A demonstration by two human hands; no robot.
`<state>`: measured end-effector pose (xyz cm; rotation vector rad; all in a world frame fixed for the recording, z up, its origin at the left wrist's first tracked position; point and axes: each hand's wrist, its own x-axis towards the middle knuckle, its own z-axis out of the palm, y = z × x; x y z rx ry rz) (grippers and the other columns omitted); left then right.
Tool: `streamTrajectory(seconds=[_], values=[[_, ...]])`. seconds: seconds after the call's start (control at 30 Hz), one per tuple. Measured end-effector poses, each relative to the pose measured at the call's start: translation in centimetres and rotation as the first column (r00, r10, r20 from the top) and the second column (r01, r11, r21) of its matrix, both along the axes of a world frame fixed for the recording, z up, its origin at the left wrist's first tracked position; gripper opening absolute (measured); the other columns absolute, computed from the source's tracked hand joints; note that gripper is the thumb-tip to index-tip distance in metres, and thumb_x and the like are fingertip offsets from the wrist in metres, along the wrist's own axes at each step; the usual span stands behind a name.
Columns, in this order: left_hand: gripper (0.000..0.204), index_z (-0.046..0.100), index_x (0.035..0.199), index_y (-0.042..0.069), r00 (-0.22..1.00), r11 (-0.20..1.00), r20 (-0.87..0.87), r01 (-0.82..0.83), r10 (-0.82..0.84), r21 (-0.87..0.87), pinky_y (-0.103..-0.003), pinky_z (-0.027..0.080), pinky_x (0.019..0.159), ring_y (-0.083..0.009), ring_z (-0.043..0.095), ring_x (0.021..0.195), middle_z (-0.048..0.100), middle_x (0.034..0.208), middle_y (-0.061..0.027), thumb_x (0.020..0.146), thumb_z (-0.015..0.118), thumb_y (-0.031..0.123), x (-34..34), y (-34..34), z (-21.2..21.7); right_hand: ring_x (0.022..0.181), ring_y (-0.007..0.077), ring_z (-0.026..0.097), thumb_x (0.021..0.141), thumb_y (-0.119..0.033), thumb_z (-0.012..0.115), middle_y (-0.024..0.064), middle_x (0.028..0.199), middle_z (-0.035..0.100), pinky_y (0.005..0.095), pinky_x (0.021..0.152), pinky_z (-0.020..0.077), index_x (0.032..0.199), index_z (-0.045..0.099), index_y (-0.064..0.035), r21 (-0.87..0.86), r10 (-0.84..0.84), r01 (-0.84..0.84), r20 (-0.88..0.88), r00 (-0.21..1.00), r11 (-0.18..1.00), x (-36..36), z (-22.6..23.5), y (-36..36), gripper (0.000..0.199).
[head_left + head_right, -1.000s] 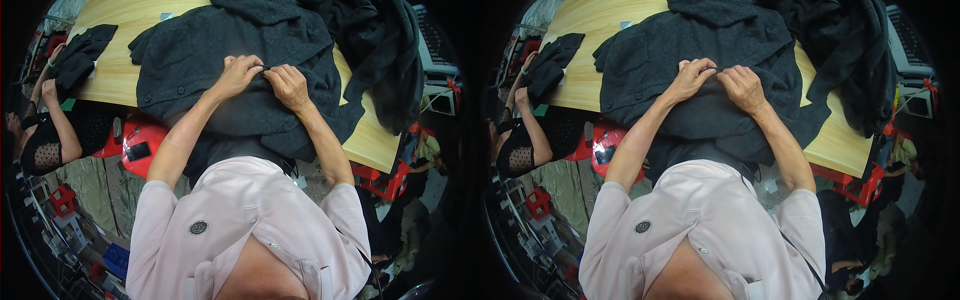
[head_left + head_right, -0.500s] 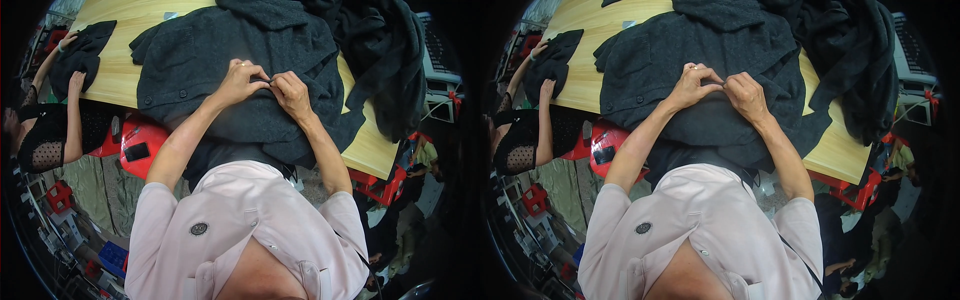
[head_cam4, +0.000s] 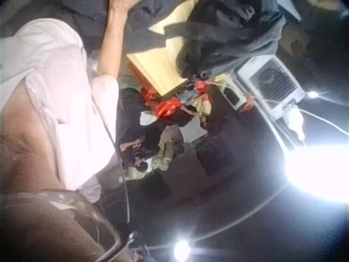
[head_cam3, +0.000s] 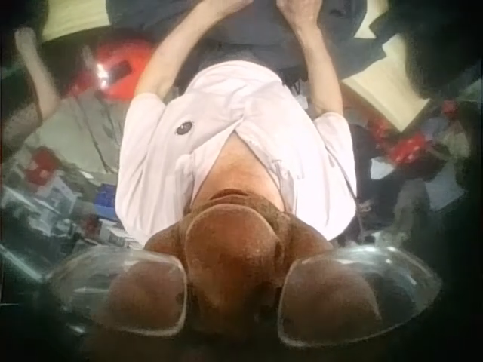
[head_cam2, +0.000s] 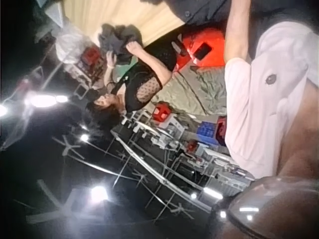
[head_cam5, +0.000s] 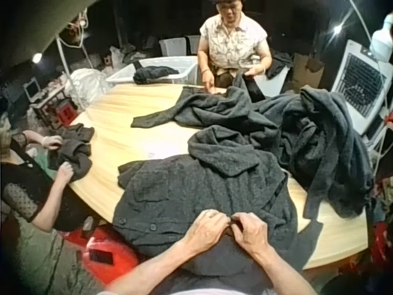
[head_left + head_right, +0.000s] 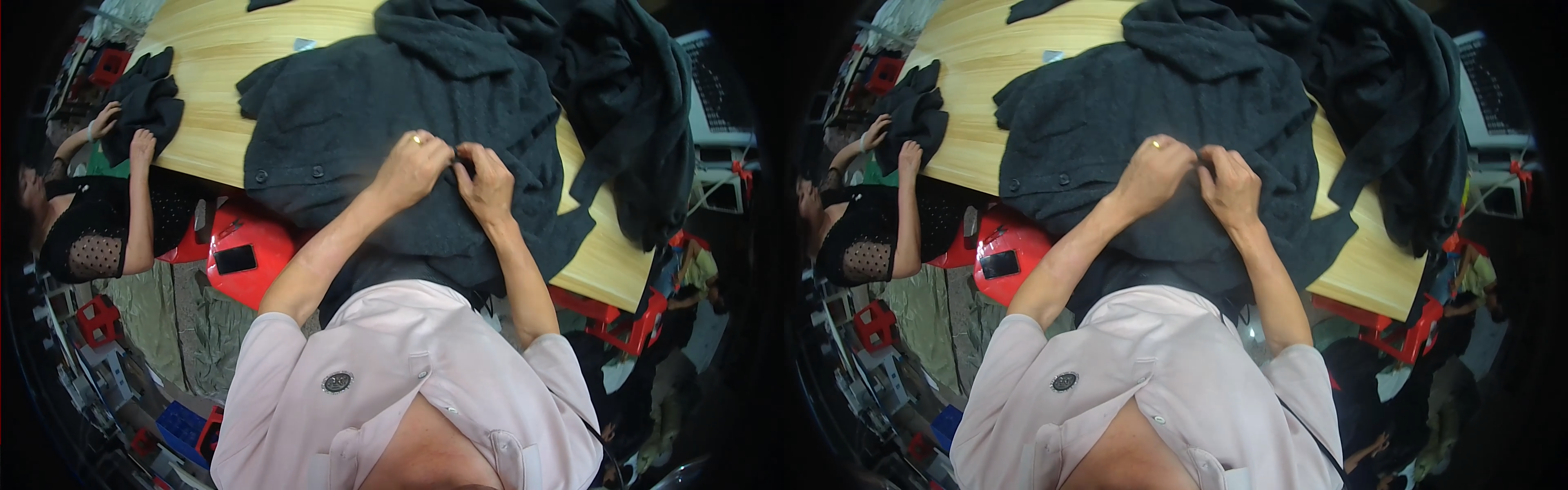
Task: Inspecting and trimming loose threads from finished garments on a work table.
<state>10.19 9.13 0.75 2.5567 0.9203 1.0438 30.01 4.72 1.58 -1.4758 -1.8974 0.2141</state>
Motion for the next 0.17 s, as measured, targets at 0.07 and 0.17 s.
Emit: streamTrajectory(seconds=[0.07,0.17], values=[[0.025,0.075,0.120,0.005,0.991,0.994,-0.098,0.089,-0.095,-0.065,-0.046,0.050,0.110,-0.0314,0.067,0.128,0.074,0.130,-0.0115,0.099,0.074,0.017,-2.7,-1.4,0.4,0.102,0.0339,0.076,0.087,-0.012,0.089,0.0128,0.111,0.079,0.0419,0.088,0.0618,0.116,0.076,-0.0046,-0.036,0.066,-0.064,0.058,0.996,0.997,0.9,1.5,-0.4,0.032],[0.035,0.074,0.132,0.011,0.980,0.991,-0.188,0.038,-0.063,-0.132,-0.052,0.041,0.125,-0.0312,0.057,0.148,0.065,0.157,-0.0143,0.103,0.077,0.030,-6.7,-3.3,0.4,0.116,0.0383,0.073,0.083,-0.016,0.092,0.0152,0.122,0.079,0.0508,0.107,0.0546,0.110,0.079,-0.0048,-0.002,-0.027,0.028,0.153,0.988,1.000,1.5,2.2,0.7,0.032]])
